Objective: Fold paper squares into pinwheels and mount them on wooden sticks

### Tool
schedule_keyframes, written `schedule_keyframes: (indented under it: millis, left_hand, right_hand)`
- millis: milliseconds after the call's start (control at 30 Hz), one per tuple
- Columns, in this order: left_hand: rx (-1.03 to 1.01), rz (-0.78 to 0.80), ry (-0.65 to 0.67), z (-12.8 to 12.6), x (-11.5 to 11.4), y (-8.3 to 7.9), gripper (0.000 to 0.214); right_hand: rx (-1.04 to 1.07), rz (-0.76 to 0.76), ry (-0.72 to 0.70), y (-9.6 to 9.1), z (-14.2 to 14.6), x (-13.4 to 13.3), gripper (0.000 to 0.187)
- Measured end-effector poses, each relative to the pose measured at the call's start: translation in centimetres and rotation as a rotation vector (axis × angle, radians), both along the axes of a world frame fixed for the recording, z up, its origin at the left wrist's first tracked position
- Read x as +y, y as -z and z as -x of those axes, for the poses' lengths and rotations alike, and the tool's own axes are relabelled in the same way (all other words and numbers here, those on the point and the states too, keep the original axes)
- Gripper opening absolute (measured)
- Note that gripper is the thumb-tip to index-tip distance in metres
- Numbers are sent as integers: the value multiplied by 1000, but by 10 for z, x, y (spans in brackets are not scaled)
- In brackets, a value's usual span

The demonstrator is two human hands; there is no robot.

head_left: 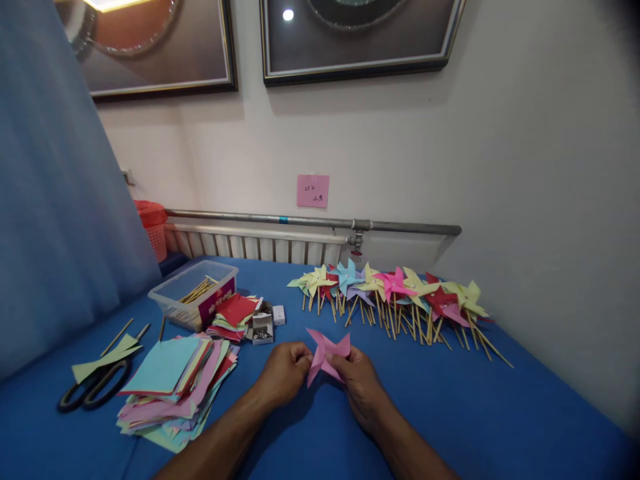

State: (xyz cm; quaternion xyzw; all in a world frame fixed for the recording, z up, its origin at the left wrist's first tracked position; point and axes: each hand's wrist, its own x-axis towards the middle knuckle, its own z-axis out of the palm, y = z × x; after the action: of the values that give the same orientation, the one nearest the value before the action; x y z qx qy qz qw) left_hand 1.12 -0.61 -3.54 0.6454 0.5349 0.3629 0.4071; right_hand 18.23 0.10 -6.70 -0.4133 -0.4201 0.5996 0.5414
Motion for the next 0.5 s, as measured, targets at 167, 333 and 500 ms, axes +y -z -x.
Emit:
schedule_keyframes:
  millis: [167,333,500]
  left_hand:
    - [18,-17,-11,0,0,1,17]
    - [31,-20,-6,1,-1,-1,16]
    - [58,-45,-7,0,-3,-3,17]
  right_hand:
    - [9,10,11,1,0,2,39]
    - [-3,6,13,3,0,3,39]
    - [-15,-8,22,5,0,3,40]
